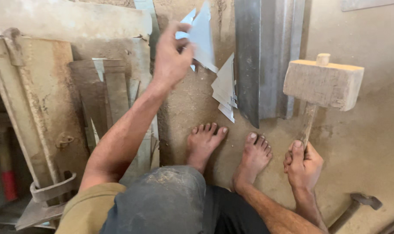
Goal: The person sits on the floor of a metal workshop and bends small sheet-metal pieces by hand against a heavy angle-iron bar, striking them with a wooden mallet to form an angle. Each finished piece is placed on a growing stack of completed pieces beside the work area.
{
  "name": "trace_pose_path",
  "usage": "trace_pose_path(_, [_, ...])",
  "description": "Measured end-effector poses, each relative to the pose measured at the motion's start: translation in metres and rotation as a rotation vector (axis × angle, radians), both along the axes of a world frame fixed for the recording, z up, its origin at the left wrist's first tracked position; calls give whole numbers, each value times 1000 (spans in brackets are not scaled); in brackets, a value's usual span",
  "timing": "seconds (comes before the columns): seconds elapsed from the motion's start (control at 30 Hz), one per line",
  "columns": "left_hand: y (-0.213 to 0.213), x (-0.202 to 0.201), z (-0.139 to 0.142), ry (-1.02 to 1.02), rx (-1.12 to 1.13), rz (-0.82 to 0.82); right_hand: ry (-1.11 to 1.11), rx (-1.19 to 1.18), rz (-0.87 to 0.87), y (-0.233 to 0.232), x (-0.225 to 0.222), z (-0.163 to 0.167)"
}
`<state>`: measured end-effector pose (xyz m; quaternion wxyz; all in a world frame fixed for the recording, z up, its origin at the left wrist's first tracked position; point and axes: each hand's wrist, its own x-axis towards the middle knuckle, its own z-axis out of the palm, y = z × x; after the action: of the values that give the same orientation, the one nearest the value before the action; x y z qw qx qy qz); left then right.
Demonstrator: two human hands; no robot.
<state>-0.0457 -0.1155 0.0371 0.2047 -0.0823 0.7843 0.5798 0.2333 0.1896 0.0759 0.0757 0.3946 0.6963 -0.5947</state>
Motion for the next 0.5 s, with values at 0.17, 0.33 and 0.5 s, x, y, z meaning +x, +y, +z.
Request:
trace_pose_path(0.17, [71,35,-6,-241,525,-21,48,20,36,-2,-15,0])
trace_pose_path(0.33, [86,47,-21,-243,498,-42,33,61,95,-1,-19,-1])
trace_pose_path(0.5, [91,43,-18,-187,489,-51,-24,101,114,-5,-21,-9])
